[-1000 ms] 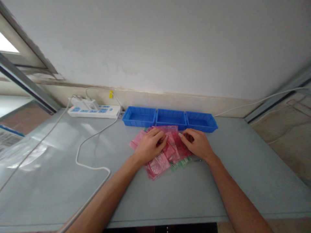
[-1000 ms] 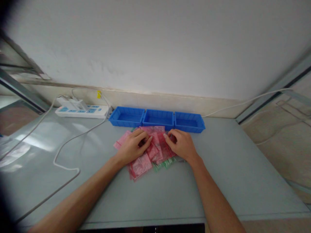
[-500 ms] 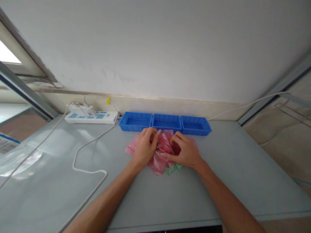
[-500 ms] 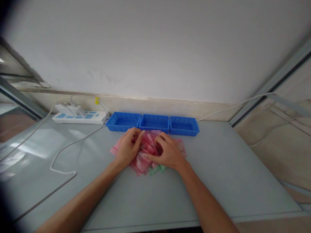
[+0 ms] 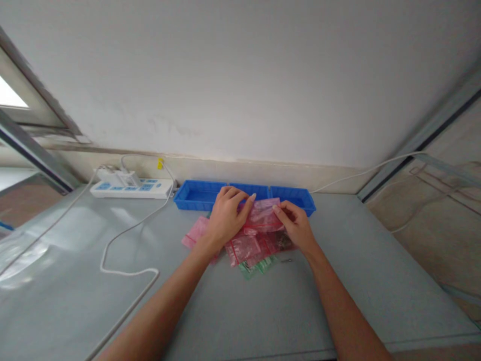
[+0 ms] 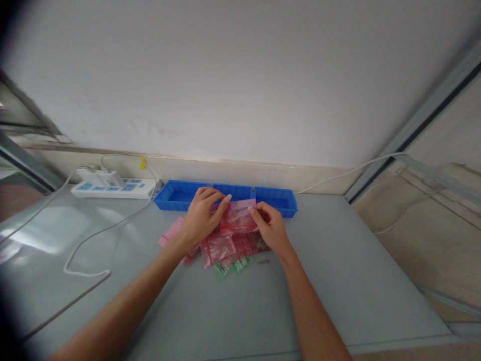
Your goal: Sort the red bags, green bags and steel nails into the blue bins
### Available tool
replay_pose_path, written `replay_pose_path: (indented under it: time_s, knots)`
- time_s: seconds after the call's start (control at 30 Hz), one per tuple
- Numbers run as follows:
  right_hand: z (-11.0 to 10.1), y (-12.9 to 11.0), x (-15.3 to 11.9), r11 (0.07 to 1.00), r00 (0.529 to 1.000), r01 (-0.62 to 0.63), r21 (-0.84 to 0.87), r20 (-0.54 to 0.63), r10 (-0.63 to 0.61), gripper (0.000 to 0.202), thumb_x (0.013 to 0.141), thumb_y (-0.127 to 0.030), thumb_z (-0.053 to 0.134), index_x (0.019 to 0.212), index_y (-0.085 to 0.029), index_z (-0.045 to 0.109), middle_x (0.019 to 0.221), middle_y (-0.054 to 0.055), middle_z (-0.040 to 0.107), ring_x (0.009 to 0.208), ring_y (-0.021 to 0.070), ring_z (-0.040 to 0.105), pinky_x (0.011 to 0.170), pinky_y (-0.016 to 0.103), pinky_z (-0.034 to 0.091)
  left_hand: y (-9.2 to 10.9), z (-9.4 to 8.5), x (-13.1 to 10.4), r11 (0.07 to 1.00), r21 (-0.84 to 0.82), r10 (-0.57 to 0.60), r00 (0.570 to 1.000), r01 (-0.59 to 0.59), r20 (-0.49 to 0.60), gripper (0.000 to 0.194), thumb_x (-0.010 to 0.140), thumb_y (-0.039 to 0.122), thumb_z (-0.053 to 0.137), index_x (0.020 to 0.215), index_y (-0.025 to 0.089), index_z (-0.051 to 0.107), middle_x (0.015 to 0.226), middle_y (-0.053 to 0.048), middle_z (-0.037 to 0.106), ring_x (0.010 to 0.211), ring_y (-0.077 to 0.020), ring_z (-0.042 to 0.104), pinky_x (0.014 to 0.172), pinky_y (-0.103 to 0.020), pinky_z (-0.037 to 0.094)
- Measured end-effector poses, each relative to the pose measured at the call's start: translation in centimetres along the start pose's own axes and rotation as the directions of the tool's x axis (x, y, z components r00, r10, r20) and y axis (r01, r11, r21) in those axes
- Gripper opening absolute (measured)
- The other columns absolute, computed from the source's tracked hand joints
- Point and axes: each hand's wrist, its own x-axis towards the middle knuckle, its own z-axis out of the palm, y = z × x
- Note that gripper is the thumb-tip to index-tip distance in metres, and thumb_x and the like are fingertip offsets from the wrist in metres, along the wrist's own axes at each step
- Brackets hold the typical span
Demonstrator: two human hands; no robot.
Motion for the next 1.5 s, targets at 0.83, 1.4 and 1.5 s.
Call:
replay_pose_path:
  time_s: [0.83,1.4,1.5]
  knots:
    - [-1.3,0.9,0.5,0.956,0.978,-0.172,0.236,-0.073,0.194,0.082,0.066,-0.052,0.088,0.135,-0.027,0.053,0.075,-0.001,0.071,0.059,0.0213,0.068,0.058,0.037,0.06,1.1,-0.3,4.6,0.907,-0.402,0.051,0.915,0.126,0.401,0.025,0.087,0.033,0.066,0.106,0.017,0.068,0.071,0.0,0.07,0.064,-0.0134,0.064,0.062,-0.022,0.05]
    - [-1.9,0.2,0.6,0.998,0.996,0.055,-0.044,-0.067,-0.058,0.026,0.083,-0.045,0.076,0.095,-0.022,0.076,0.098,0.003,0.077,0.089,0.0213,0.069,0.084,0.035,0.055,0.2,0.6,4.5,0.94,-0.323,0.041,0.908,0.106,0.417,0.029,0.091,0.038,0.062,0.109,0.017,0.069,0.065,0.002,0.063,0.057,-0.0125,0.056,0.055,-0.022,0.041]
    - [-1.8,0.1,0.5,0.998,0.998,0.049,-0.05,-0.026,-0.05,0.026,0.083,-0.043,0.076,0.098,-0.021,0.076,0.097,0.004,0.077,0.088,0.0213,0.069,0.084,0.035,0.054,0.1,0.5,4.4,0.949,-0.3,0.038,0.908,0.098,0.418,0.028,0.091,0.036,0.061,0.109,0.017,0.069,0.064,0.002,0.062,0.056,-0.012,0.054,0.055,-0.022,0.039]
